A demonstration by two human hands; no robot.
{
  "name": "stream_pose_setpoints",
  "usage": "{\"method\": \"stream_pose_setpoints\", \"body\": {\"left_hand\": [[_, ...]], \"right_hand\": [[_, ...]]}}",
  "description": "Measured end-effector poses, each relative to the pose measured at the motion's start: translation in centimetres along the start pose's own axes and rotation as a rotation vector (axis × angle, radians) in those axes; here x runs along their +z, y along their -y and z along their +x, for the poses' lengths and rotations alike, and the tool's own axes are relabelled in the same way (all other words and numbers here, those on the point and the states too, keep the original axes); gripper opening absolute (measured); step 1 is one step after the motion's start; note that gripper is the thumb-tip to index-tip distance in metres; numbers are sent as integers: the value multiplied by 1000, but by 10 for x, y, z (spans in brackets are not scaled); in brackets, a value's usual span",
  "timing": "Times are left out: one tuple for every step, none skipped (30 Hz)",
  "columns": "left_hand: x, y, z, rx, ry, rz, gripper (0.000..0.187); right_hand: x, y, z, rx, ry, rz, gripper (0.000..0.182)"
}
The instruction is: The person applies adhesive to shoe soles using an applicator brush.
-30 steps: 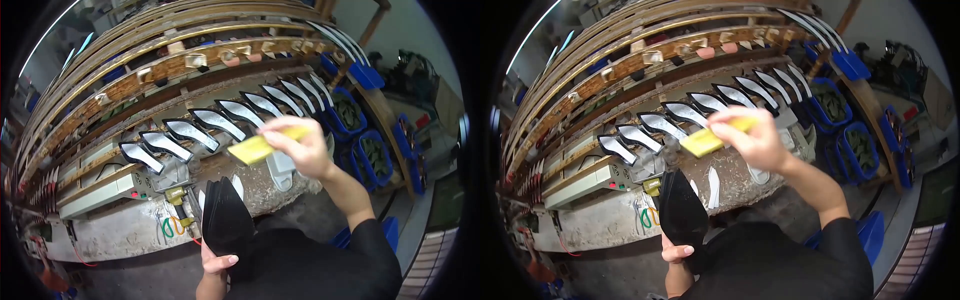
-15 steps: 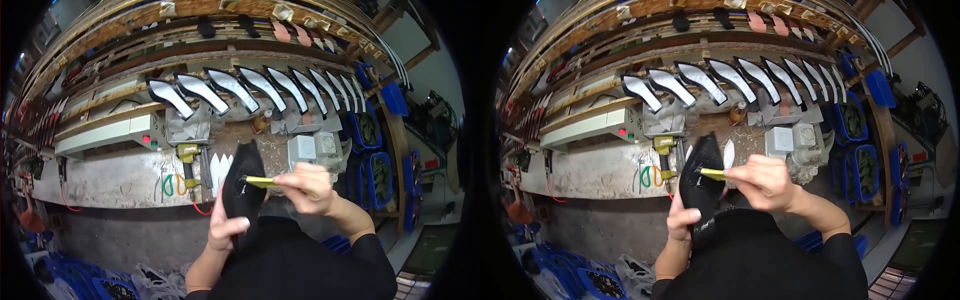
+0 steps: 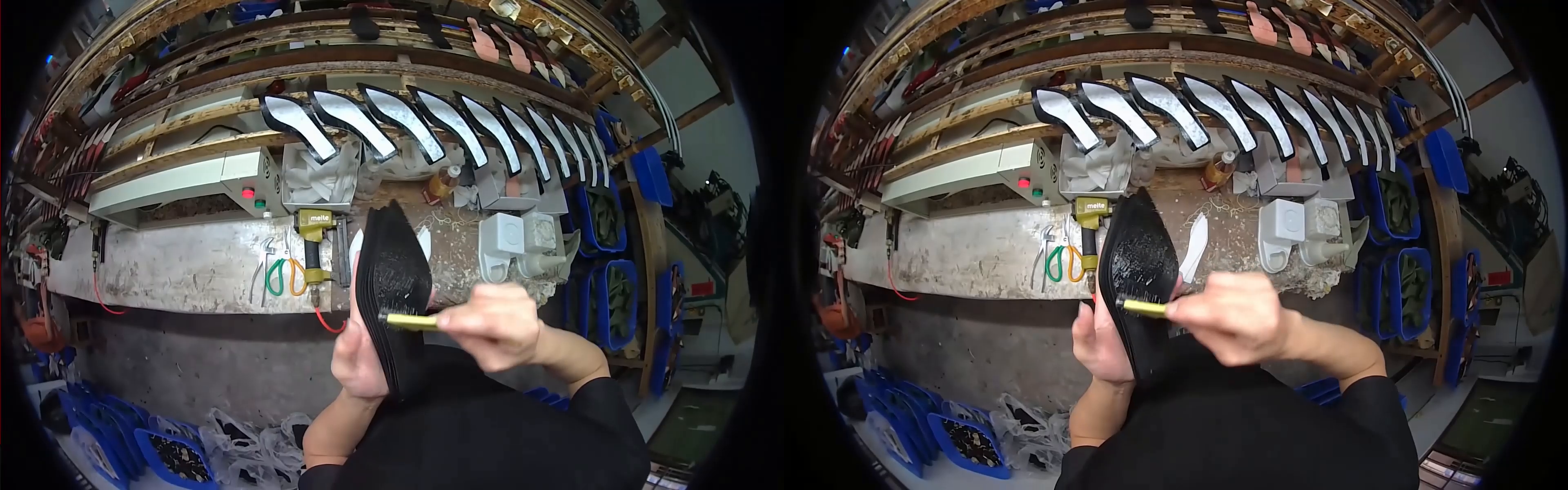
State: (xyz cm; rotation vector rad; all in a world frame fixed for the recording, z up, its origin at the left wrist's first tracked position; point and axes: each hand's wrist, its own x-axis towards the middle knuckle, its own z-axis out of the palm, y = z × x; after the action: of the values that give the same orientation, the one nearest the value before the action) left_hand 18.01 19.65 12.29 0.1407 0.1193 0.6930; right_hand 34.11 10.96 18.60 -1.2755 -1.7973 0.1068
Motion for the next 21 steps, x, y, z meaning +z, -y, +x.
{"method": "stream_pose_setpoints", "body": {"left_hand": [[3,2,4,45,-8,-138,90],[4,2,6,42,-5,-137,90],[4,2,9,56,-18,-133,83],[5,2,12,74,-30,-129,77],[5,2,13,90,-48,-126,72],[4,2,13,105,-70,-123,67],[4,2,14,103,-73,-123,67],[4,2,17,100,-97,-110,64],[2,2,19,93,-120,-98,61],[2,2,23,86,-141,-85,58],[3,1,29,89,-156,-73,56],[3,0,35,99,-147,-77,56],[2,-2,37,117,-113,-85,54],[1,-3,40,130,-80,-91,52],[0,-5,42,143,-47,-96,51],[-1,-7,42,155,-15,-101,50],[-1,-8,41,151,-17,-101,50],[-1,-11,41,130,-20,-135,50],[0,-14,42,113,-18,-168,49],[1,-18,45,104,-14,-203,49],[1,-20,50,107,-8,-244,49]], "right_hand": [[1,-2,-2,-10,13,17,33],[0,3,-3,-10,11,13,33],[-3,12,-5,10,13,52,33],[-5,21,-6,26,16,92,32],[-7,29,-9,47,20,136,32],[-8,35,-11,73,24,181,31],[-9,33,-11,77,24,182,31],[-12,28,-9,43,59,139,30],[-13,21,-7,12,93,94,29],[-16,16,-5,-20,127,47,27],[-19,15,-3,-48,149,22,27],[-22,13,0,-76,171,-3,26],[-26,19,0,-61,151,11,24],[-29,26,-1,-44,128,24,21],[-32,33,-1,-27,104,38,19],[-33,36,-2,-8,80,52,17],[-31,37,-4,-4,78,51,17],[-27,36,-6,-24,106,42,15],[-24,32,-7,-49,134,32,14],[-22,27,-5,-81,168,23,13],[-23,19,1,-122,211,19,13]]}}
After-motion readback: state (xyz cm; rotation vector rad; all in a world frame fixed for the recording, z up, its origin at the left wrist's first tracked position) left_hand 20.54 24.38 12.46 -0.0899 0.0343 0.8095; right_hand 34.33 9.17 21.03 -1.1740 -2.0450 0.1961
